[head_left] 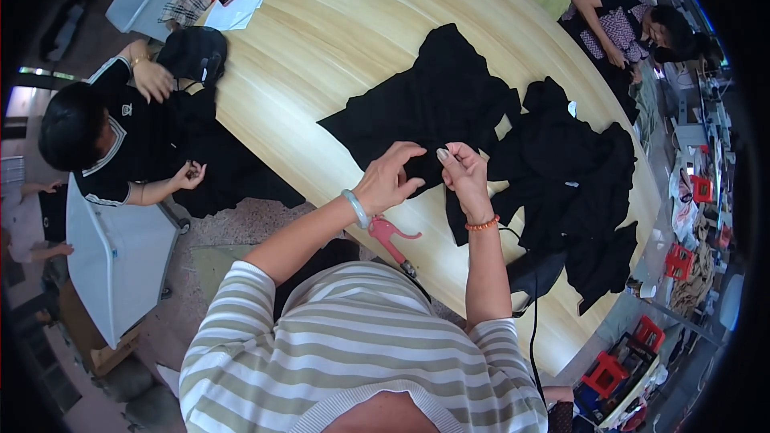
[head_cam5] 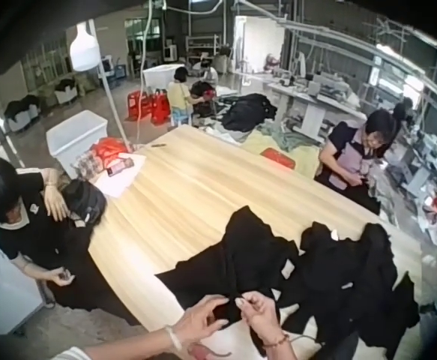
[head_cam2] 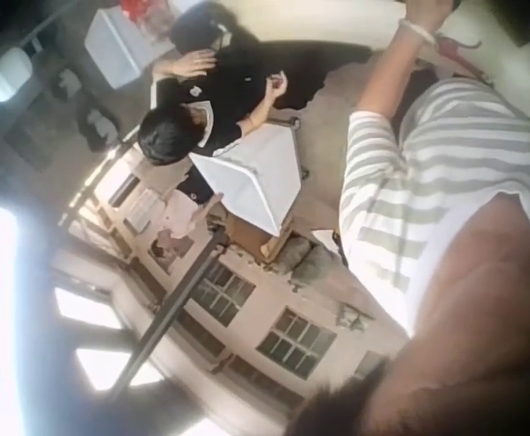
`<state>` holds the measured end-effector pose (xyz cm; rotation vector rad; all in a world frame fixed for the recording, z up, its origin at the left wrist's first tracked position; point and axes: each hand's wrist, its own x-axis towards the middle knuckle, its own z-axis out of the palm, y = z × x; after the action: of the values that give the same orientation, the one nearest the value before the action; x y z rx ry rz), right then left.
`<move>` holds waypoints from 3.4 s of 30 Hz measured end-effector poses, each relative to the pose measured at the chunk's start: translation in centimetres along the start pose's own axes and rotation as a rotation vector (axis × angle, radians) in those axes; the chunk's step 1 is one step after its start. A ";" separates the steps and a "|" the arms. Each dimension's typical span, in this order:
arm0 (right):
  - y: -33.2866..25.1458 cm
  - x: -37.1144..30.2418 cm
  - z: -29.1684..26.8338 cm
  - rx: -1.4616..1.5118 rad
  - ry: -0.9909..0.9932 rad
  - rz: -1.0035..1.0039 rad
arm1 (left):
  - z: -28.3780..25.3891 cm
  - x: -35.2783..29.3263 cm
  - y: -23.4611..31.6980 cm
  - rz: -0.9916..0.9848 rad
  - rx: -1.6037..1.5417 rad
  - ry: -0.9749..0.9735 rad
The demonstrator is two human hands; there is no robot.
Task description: Trimming excess threads from black garments using small scissors on a work table.
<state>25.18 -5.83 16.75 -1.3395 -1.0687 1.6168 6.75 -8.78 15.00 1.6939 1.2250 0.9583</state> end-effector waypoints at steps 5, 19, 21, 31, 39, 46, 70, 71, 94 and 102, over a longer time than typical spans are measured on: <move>-0.5 0.6 0.8 0.039 -0.034 -0.055 | 1.9 0.6 -2.3 -0.149 -0.231 -0.088; -1.3 -0.2 1.6 -0.226 -0.012 -0.229 | 0.5 0.9 -0.5 -0.295 -0.518 -0.017; -1.1 -0.1 1.6 -0.198 -0.063 -0.242 | 0.3 0.9 -0.3 -0.264 -0.481 0.009; -1.7 -1.0 0.8 -0.530 -0.165 -0.492 | 0.8 0.2 0.1 -0.220 -0.260 0.132; -2.3 -1.7 1.5 -0.730 -0.194 -0.505 | 2.6 -0.9 -1.7 -0.177 -0.202 0.252; -2.4 -2.1 2.1 -0.752 -0.179 -0.540 | -0.8 -0.1 -0.8 -0.016 -0.263 0.010; 1.0 -3.0 1.8 -0.558 -0.072 -0.486 | 0.9 -0.5 -2.2 -0.190 -0.795 -0.034; 1.3 -3.0 1.6 -0.547 -0.061 -0.441 | 0.9 -0.5 -2.2 -0.189 -0.791 -0.024; 4.3 -3.1 0.7 -0.228 -0.094 -0.047 | 1.4 -1.4 -0.8 0.037 -0.130 0.105; 4.1 -4.3 2.2 -0.443 0.145 -0.247 | 3.1 -2.3 0.4 0.224 0.051 0.306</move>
<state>23.49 -11.58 14.62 -1.5071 -1.4939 1.1227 9.12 -11.64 13.95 1.7984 1.2796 1.3731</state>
